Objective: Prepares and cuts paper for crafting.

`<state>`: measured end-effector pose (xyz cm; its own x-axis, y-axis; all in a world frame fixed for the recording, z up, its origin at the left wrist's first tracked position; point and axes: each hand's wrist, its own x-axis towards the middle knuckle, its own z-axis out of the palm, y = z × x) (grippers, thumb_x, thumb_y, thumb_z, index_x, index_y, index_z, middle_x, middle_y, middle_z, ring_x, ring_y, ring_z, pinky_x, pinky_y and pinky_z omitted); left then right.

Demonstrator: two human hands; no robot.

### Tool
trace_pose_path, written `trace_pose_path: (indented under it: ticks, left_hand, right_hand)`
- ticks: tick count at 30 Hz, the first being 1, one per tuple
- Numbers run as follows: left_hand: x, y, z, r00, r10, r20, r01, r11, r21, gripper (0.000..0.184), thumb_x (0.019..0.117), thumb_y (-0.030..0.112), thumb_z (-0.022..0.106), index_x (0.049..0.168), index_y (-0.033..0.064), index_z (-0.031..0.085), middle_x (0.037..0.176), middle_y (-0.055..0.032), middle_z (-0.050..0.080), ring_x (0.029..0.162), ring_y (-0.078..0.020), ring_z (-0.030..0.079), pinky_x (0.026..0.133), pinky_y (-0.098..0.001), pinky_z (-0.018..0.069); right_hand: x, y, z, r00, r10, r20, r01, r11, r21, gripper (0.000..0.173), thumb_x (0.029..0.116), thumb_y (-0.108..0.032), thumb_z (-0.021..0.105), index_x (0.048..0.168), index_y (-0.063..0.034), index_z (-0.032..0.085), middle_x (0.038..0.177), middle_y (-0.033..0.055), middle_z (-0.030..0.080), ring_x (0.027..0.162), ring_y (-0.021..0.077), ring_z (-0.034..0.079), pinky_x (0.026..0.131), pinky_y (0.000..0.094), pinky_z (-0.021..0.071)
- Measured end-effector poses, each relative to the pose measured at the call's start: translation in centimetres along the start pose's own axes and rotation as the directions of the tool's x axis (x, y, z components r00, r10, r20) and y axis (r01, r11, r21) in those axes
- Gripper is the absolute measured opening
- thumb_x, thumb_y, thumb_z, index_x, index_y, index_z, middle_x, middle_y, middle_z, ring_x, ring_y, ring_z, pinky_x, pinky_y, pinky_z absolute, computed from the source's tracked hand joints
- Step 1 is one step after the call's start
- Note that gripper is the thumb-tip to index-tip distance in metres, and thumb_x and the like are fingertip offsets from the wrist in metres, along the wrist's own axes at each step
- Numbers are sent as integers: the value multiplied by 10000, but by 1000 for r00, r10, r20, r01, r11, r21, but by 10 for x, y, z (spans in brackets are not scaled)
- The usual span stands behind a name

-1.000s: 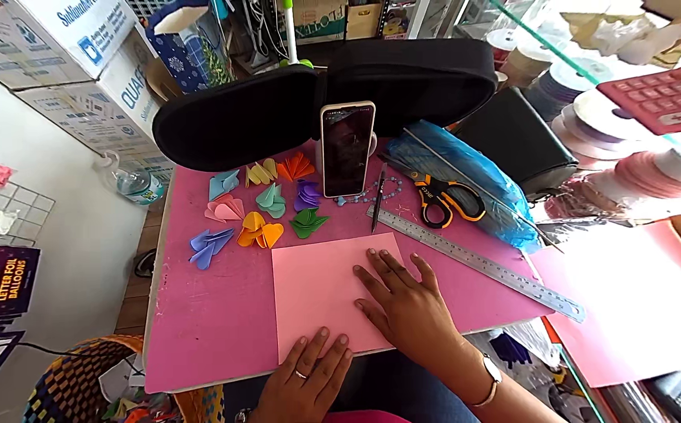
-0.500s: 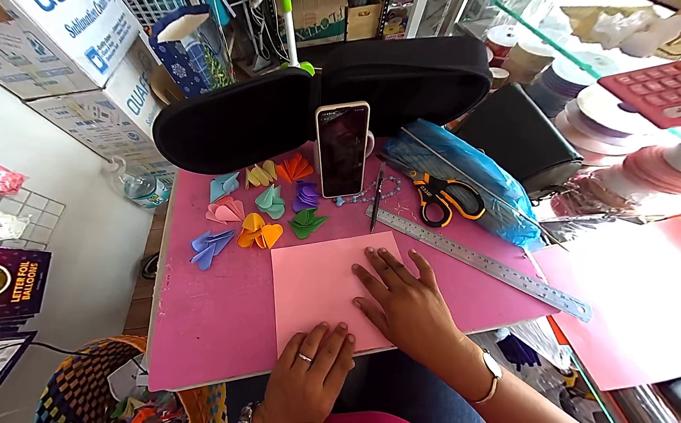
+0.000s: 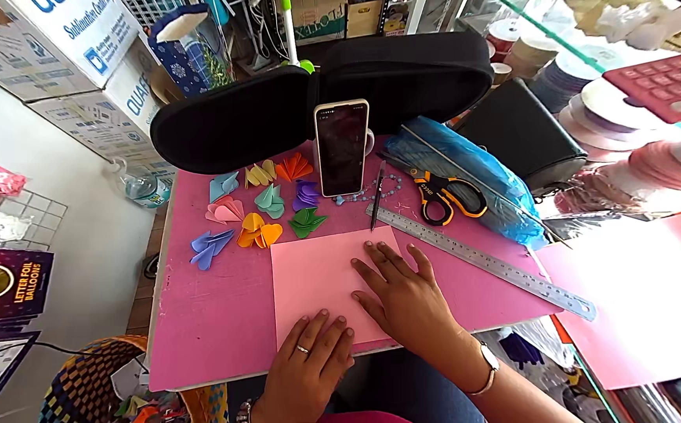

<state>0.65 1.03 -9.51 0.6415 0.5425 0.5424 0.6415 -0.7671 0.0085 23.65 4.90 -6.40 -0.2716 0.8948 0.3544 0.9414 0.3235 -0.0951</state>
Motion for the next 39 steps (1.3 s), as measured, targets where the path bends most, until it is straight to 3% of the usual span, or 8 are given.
trace_pose_path:
  ticks: [6, 13, 18, 22, 32, 36, 37, 39]
  left_hand:
    - [-10, -2, 2, 999, 38, 33, -38, 999, -8, 362, 1093, 374, 422, 1351, 220, 623, 1432, -41, 607, 1407, -238, 482, 1175, -388, 336]
    - [-15, -8, 1, 992, 106, 76, -105, 994, -16, 373, 1100, 339, 411, 1420, 225, 565, 1502, -71, 548, 1446, -263, 440, 1188, -402, 322]
    - [-22, -10, -7, 991, 78, 110, -79, 997, 5, 382, 1096, 322, 420, 1452, 231, 525, 1513, -68, 534, 1453, -256, 427, 1184, -392, 316]
    - [-40, -22, -23, 988, 17, 153, -25, 998, 51, 368, 1081, 307, 455, 1439, 261, 528, 1522, -55, 524, 1462, -271, 407, 1172, -398, 329]
    - [-81, -47, -63, 980, -140, 142, 116, 979, 165, 342, 1082, 353, 442, 1383, 264, 578, 1532, -25, 503, 1511, -250, 315, 1206, -391, 261]
    - [-67, -37, -65, 981, -196, -4, 195, 974, 112, 300, 1078, 435, 420, 1241, 257, 597, 1533, 39, 445, 1557, -188, 184, 1259, -388, 139]
    - [-58, -30, -62, 979, -200, -30, 202, 975, 92, 282, 1074, 451, 426, 1239, 267, 561, 1540, 63, 421, 1560, -161, 167, 1262, -387, 133]
    - [-41, -11, -51, 984, -177, -12, 178, 982, 70, 351, 1076, 477, 408, 1346, 280, 515, 1565, 87, 417, 1557, -125, 174, 1258, -387, 110]
  right_hand:
    - [-1, 2, 3, 1000, 3, -10, -3, 1000, 2, 533, 1020, -533, 412, 1319, -201, 705, 1445, 108, 616, 1326, 339, 589, 1082, 651, 380]
    - [-5, 5, 6, 1000, -4, -25, 4, 1000, -7, 544, 1039, -543, 365, 1342, -226, 686, 1460, 87, 606, 1349, 311, 570, 1093, 616, 374]
    - [-6, 6, 7, 1000, -6, -28, 6, 1000, -18, 544, 1043, -544, 348, 1349, -241, 680, 1469, 72, 601, 1356, 300, 564, 1086, 605, 376]
    - [-6, 6, 7, 1000, -14, -28, 13, 1000, -20, 543, 1048, -539, 345, 1356, -237, 675, 1472, 77, 598, 1357, 301, 563, 1085, 604, 377]
    - [-7, 5, 6, 1000, -16, -21, 16, 1000, -17, 554, 1049, -539, 345, 1357, -220, 676, 1468, 88, 599, 1355, 308, 565, 1083, 618, 381]
    - [-6, 4, 7, 999, -12, -34, 11, 1000, -8, 554, 1052, -534, 341, 1357, -217, 677, 1469, 94, 598, 1353, 319, 567, 1084, 625, 377]
    - [-6, 3, 8, 999, -9, -42, 9, 1000, -4, 555, 1053, -533, 338, 1353, -214, 679, 1465, 96, 601, 1349, 318, 570, 1082, 627, 378]
    - [-6, 3, 8, 999, -6, -41, 6, 1000, -1, 556, 1057, -530, 333, 1352, -210, 679, 1464, 99, 602, 1349, 317, 571, 1083, 630, 375]
